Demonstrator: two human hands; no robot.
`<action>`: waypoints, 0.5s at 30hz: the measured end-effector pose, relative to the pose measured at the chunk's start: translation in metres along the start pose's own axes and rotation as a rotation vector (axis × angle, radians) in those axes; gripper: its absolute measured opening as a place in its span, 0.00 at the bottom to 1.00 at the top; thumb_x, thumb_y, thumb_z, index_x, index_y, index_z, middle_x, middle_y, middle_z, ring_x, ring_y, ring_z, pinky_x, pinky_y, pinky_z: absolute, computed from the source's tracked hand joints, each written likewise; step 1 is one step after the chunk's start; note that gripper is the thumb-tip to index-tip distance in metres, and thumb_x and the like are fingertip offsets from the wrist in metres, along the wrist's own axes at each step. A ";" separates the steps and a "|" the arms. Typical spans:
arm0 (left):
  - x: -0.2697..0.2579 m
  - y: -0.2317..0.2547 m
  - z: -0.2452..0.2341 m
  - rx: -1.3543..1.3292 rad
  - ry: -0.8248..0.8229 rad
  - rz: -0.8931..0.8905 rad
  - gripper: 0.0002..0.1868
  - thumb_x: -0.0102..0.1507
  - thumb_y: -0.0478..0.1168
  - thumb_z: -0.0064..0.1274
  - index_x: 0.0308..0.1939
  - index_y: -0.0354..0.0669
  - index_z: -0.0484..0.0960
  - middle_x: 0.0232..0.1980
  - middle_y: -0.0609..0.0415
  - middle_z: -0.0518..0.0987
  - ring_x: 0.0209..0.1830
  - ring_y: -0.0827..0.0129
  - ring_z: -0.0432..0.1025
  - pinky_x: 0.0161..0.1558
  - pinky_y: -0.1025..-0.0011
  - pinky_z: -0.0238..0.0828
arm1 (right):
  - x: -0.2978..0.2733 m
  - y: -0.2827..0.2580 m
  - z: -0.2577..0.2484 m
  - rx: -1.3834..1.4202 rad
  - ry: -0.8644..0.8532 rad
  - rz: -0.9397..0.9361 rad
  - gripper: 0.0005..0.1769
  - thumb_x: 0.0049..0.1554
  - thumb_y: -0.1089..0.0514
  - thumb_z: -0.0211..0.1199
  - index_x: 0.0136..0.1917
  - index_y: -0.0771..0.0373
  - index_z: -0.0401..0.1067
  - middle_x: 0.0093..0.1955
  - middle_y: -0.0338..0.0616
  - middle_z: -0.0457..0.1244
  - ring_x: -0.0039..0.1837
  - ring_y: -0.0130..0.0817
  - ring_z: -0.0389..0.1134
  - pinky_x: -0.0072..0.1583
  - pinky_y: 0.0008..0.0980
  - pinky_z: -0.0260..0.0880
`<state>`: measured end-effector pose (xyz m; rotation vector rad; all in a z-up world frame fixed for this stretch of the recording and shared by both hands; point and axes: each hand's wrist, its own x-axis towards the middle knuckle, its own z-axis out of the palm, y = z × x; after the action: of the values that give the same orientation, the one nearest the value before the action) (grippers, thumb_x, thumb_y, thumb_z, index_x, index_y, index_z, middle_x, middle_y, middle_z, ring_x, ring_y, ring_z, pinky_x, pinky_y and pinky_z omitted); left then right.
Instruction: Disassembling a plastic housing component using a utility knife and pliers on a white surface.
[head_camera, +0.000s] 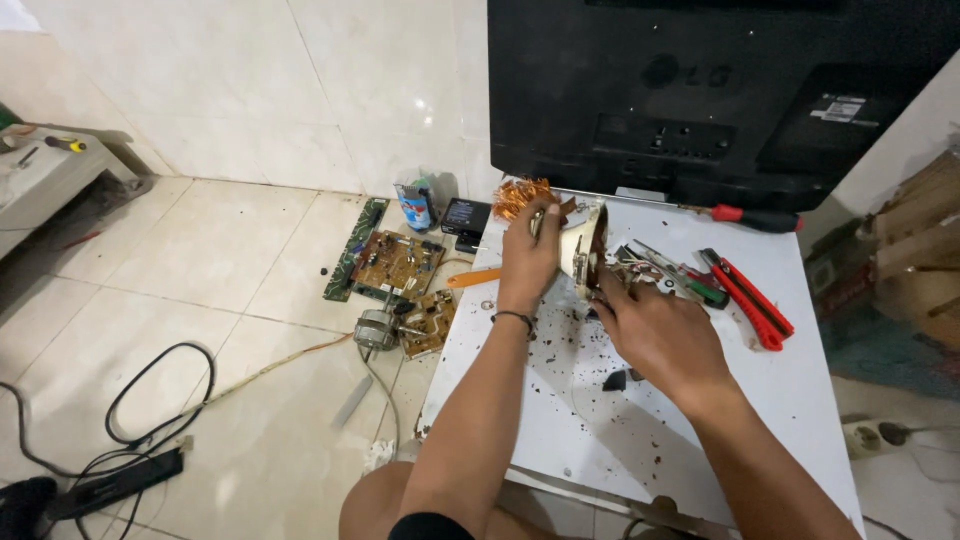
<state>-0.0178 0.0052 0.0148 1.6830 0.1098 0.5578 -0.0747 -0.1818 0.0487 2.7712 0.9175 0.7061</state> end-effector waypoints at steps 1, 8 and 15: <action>0.003 -0.007 -0.001 0.056 -0.046 0.012 0.18 0.71 0.54 0.42 0.48 0.50 0.82 0.44 0.46 0.83 0.53 0.50 0.77 0.56 0.51 0.71 | -0.001 0.003 0.002 0.059 -0.096 -0.017 0.24 0.66 0.44 0.50 0.68 0.57 0.69 0.36 0.49 0.70 0.33 0.40 0.75 0.32 0.34 0.74; 0.013 -0.054 0.015 0.188 -0.183 -0.013 0.19 0.66 0.49 0.46 0.48 0.39 0.83 0.46 0.36 0.83 0.55 0.38 0.75 0.57 0.44 0.68 | -0.003 0.015 -0.003 0.380 -0.337 0.029 0.18 0.65 0.51 0.52 0.63 0.57 0.75 0.40 0.60 0.72 0.38 0.57 0.76 0.37 0.52 0.76; 0.021 -0.049 0.003 0.286 -0.181 0.090 0.20 0.72 0.51 0.42 0.57 0.42 0.79 0.50 0.39 0.81 0.57 0.44 0.73 0.59 0.49 0.64 | 0.000 0.001 0.029 0.338 -0.131 0.035 0.14 0.60 0.62 0.54 0.57 0.57 0.76 0.38 0.58 0.71 0.39 0.55 0.76 0.38 0.51 0.76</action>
<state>0.0137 0.0200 -0.0263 2.0169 -0.0190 0.4705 -0.0605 -0.1821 0.0236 3.0859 1.0485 0.3977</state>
